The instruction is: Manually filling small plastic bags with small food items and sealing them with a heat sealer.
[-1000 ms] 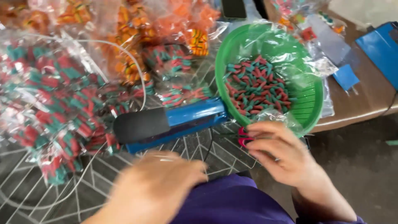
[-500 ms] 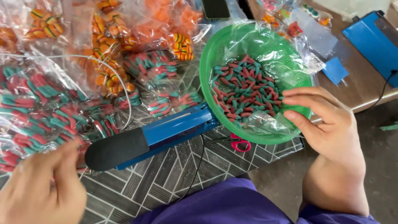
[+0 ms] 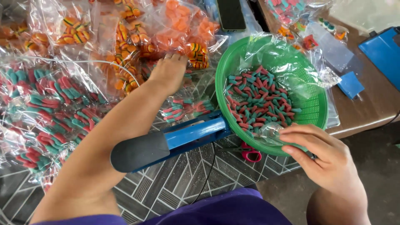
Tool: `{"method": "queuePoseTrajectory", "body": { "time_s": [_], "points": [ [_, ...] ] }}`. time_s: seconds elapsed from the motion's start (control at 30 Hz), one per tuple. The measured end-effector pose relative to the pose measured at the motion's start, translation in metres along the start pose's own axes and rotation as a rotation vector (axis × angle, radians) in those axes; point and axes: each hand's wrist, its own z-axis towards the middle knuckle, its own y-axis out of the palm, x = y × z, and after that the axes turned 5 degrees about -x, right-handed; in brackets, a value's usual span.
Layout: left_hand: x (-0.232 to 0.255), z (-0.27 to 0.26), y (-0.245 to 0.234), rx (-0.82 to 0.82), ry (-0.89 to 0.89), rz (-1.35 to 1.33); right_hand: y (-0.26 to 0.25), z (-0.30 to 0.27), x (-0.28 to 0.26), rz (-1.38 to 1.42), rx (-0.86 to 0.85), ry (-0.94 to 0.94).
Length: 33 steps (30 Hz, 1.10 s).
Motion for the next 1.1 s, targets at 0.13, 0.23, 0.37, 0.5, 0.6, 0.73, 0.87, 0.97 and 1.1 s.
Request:
{"method": "queuePoseTrajectory", "body": {
  "time_s": [0.13,0.23,0.37,0.5,0.6,0.73,0.87,0.97,1.1],
  "points": [
    [0.001,0.019,0.009,-0.017,-0.016,0.208,-0.008,-0.005,-0.002,-0.072,0.048,-0.008],
    [0.023,-0.026,-0.033,-0.136,-0.168,-0.047,-0.009,-0.002,-0.006,-0.107,0.094,-0.055],
    [-0.002,-0.088,-0.065,-0.028,-0.260,-0.424,-0.004,0.001,-0.016,-0.166,0.314,-0.173],
    [0.003,-0.195,-0.084,0.290,-0.063,-0.998,0.009,0.001,-0.028,-0.054,0.329,-0.185],
    [0.034,-0.270,-0.070,0.507,-0.317,-1.148,0.023,0.015,-0.045,0.030,0.249,-0.286],
    [0.048,-0.300,0.017,0.392,-0.404,-1.487,0.039,0.036,-0.071,0.104,0.125,-0.387],
    [0.092,-0.287,0.051,0.162,-0.453,-1.715,0.048,0.056,-0.085,0.172,0.036,-0.462],
    [0.105,-0.266,0.069,0.191,-0.421,-1.827,0.063,0.087,-0.085,0.166,-0.003,-0.455],
    [0.108,-0.251,0.079,0.141,-0.403,-1.918,0.090,0.125,-0.090,0.122,-0.139,-0.324]
  ]
}}
